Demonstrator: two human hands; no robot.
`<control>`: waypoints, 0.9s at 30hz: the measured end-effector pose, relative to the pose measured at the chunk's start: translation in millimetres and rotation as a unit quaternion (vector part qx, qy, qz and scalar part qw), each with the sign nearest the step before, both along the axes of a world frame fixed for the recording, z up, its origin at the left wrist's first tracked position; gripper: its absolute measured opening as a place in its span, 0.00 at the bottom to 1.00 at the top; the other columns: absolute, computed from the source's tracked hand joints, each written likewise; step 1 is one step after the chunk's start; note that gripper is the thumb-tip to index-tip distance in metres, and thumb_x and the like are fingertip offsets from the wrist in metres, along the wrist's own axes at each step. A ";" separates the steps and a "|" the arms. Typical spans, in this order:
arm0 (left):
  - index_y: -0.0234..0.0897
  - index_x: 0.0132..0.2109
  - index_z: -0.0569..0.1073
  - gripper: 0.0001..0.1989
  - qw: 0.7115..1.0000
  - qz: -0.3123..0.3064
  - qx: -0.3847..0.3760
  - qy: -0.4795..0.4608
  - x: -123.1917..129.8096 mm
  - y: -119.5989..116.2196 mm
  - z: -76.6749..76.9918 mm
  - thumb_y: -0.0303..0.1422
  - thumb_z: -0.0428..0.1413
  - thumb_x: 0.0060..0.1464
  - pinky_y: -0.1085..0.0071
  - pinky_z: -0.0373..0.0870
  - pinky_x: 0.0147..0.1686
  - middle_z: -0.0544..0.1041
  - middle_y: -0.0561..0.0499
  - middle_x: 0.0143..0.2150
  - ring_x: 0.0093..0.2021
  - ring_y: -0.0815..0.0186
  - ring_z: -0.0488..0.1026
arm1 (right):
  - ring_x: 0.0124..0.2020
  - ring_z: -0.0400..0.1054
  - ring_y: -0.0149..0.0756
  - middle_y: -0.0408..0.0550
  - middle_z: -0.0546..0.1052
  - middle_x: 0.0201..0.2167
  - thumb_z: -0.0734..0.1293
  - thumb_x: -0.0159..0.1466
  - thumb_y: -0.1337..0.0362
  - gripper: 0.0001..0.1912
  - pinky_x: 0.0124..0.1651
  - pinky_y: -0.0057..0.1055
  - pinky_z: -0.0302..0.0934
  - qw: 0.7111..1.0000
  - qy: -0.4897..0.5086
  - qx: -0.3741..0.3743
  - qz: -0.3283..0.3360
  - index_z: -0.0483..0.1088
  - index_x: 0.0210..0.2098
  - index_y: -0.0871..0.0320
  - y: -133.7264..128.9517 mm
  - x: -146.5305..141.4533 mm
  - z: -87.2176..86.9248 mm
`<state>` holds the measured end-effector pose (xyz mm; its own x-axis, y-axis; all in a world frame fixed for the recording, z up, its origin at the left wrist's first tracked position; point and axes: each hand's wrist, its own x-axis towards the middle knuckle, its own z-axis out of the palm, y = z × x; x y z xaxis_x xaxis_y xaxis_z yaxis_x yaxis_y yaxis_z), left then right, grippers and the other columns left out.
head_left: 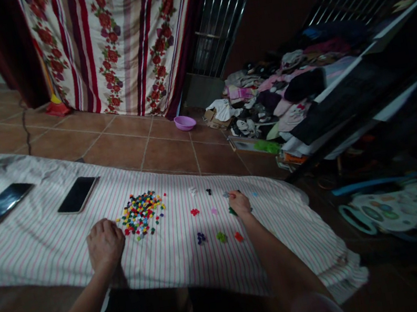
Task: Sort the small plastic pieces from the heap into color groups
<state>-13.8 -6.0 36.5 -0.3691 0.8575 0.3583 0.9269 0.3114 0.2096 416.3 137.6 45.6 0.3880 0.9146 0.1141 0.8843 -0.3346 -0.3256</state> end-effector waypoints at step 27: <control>0.34 0.38 0.68 0.14 1.000 -0.003 0.024 -0.004 -1.3 2.0 -3.7 0.32 0.39 0.62 0.62 0.57 0.41 0.73 0.41 0.40 0.44 0.55 0.66 | 0.40 0.69 0.34 0.48 0.75 0.38 0.60 0.65 0.68 0.15 0.48 0.29 0.62 0.906 0.116 0.064 0.402 0.78 0.43 0.55 -16.1 -202.7 -13.8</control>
